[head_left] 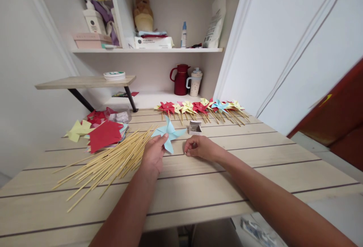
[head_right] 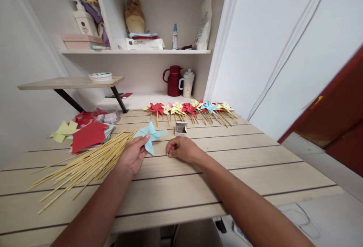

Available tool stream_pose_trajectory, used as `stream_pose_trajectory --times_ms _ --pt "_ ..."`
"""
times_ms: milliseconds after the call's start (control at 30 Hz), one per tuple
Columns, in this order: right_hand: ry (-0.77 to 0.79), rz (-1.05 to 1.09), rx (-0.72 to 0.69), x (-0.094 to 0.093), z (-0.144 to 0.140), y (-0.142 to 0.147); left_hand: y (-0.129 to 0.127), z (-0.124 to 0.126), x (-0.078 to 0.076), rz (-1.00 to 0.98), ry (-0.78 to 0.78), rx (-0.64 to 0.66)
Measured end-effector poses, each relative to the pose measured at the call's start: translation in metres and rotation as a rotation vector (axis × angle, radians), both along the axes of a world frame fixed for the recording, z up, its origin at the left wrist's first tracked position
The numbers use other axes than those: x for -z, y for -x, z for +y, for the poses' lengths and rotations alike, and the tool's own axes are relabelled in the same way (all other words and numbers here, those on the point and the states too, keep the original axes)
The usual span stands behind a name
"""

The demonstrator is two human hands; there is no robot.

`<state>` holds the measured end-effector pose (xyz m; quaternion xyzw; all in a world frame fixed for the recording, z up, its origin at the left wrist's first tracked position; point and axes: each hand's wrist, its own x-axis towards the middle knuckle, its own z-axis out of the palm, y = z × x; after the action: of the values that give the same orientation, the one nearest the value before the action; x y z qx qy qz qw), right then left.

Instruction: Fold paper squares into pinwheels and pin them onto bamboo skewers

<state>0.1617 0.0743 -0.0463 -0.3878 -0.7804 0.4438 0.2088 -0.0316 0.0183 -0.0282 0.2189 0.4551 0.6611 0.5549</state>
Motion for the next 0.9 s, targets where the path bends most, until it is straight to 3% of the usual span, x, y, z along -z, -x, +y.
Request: stream_pose_trajectory --times_ms 267,500,900 --pt "-0.036 -0.001 -0.005 -0.0020 -0.0019 0.0013 -0.0008 -0.0002 0.0003 -0.001 0.004 0.004" --pt "0.071 0.077 -0.038 -0.0043 -0.0043 0.0029 -0.0006 0.0003 0.0008 -0.002 0.009 0.003" --pt "-0.067 0.024 0.035 -0.0005 -0.0057 0.0062 -0.0013 -0.0009 -0.0011 -0.004 0.011 -0.003"
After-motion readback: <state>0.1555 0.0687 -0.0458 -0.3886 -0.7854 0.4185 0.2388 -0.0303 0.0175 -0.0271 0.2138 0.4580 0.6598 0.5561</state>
